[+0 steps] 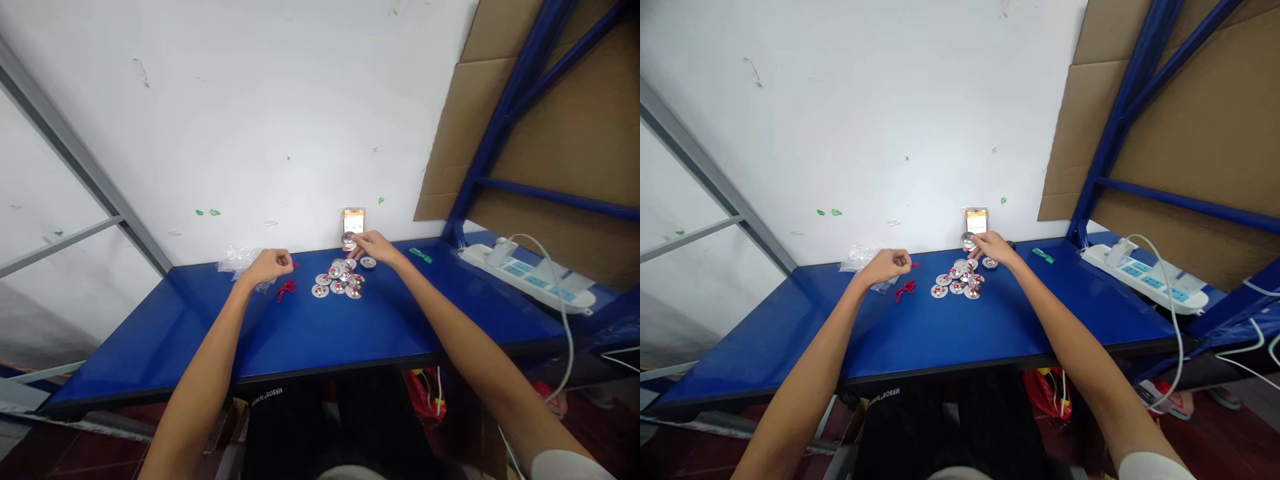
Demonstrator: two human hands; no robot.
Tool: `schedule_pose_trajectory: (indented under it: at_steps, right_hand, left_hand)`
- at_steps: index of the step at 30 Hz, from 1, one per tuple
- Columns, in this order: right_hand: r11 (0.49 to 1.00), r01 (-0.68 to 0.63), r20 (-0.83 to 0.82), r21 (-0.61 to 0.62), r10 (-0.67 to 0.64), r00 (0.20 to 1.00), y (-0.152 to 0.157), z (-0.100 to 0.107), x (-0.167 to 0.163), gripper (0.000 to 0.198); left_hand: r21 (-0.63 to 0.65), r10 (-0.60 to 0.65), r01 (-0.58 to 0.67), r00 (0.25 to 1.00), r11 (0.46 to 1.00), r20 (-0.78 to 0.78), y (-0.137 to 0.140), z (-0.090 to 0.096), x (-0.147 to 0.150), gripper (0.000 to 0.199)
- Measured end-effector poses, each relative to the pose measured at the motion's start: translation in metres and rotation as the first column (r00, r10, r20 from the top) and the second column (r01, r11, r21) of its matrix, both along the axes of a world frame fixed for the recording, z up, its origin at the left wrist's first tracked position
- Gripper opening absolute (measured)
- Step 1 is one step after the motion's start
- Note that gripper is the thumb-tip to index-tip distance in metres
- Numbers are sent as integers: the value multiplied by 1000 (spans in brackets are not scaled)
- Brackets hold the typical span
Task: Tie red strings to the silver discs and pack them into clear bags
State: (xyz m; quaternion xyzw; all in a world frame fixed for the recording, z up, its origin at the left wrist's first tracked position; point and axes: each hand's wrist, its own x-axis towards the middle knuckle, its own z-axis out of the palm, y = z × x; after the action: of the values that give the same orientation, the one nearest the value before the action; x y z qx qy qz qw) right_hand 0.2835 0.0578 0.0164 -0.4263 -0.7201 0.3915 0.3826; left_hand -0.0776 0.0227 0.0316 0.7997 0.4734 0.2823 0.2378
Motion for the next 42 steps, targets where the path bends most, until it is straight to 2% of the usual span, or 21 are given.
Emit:
schedule_pose_trajectory:
  at_steps: [2,3,5,7,11,13,15,17,18,20,22,23,26,27,29,31,34,37,40,42]
  right_hand:
    - [998,59,281,-16,-52,958,9,2,26,48]
    - [996,85,431,-16,-70,900,11,1,36,51]
    - [991,131,601,9,-110,791,15,-1,50,53]
    - [989,148,676,-8,-104,729,16,-4,55,53]
    - [958,221,764,-184,-2,645,14,-5,59,56]
    - [953,272,812,-135,-51,582,12,-1,57,64]
    - [958,285,808,36,-196,555,9,2,51,69]
    - [952,223,726,208,-303,617,2,3,36,63]
    - [953,153,671,261,-293,682,-2,2,25,57]
    - [942,-44,582,332,-168,796,-10,-5,1,40]
    - [891,-216,591,400,-70,804,-18,-14,-24,33]
    - [870,-247,612,426,-77,787,-20,-19,-35,33]
    - [855,-239,678,460,-164,717,-22,-31,-54,12]
    - [858,-229,688,460,-181,703,-21,-33,-56,11]
    - [864,-208,673,459,-186,716,-19,-34,-55,14]
    - [866,-170,610,471,-180,771,-17,-31,-50,12]
    - [874,-78,429,479,-155,890,-15,-26,-45,12]
    - [919,0,161,395,-69,985,-15,-23,-48,19]
    - [960,1,-68,281,18,998,-18,-25,-59,27]
    - [969,-33,-157,243,73,985,-23,-26,-67,29]
  left_hand:
    - [-101,-58,39,980,994,-190,2,-1,-9,13]
    - [-164,-86,45,964,985,-252,3,-1,-11,13]
    - [-237,-100,22,941,971,-323,3,-3,-12,16]
    - [-206,-50,-24,936,978,-347,2,-1,-10,19]
    - [-78,13,-38,954,996,-301,-1,3,-5,23]
    - [-29,25,-35,956,999,-292,-1,1,-1,23]
    - [41,52,-42,956,998,-290,0,-3,4,21]
    - [104,63,-34,955,994,-289,0,-8,11,17]
    - [124,58,-23,955,992,-291,-1,-10,15,15]
    - [148,43,1,955,989,-293,-2,-13,21,12]
    - [168,40,9,957,986,-286,-2,-14,25,11]
    - [179,44,7,959,984,-279,-2,-15,26,11]
    - [214,51,8,962,977,-269,-2,-16,25,11]
    - [223,52,9,962,975,-268,-1,-16,24,11]
    - [233,48,14,964,972,-261,0,-18,25,11]
    - [233,44,11,973,972,-228,0,-20,27,12]
    - [203,26,-1,993,979,-116,-1,-22,34,14]
    - [83,-48,43,997,996,59,-4,-26,44,21]
    - [-84,-119,147,955,986,270,-7,-31,55,35]
    - [-127,-120,184,910,975,396,-9,-33,61,42]
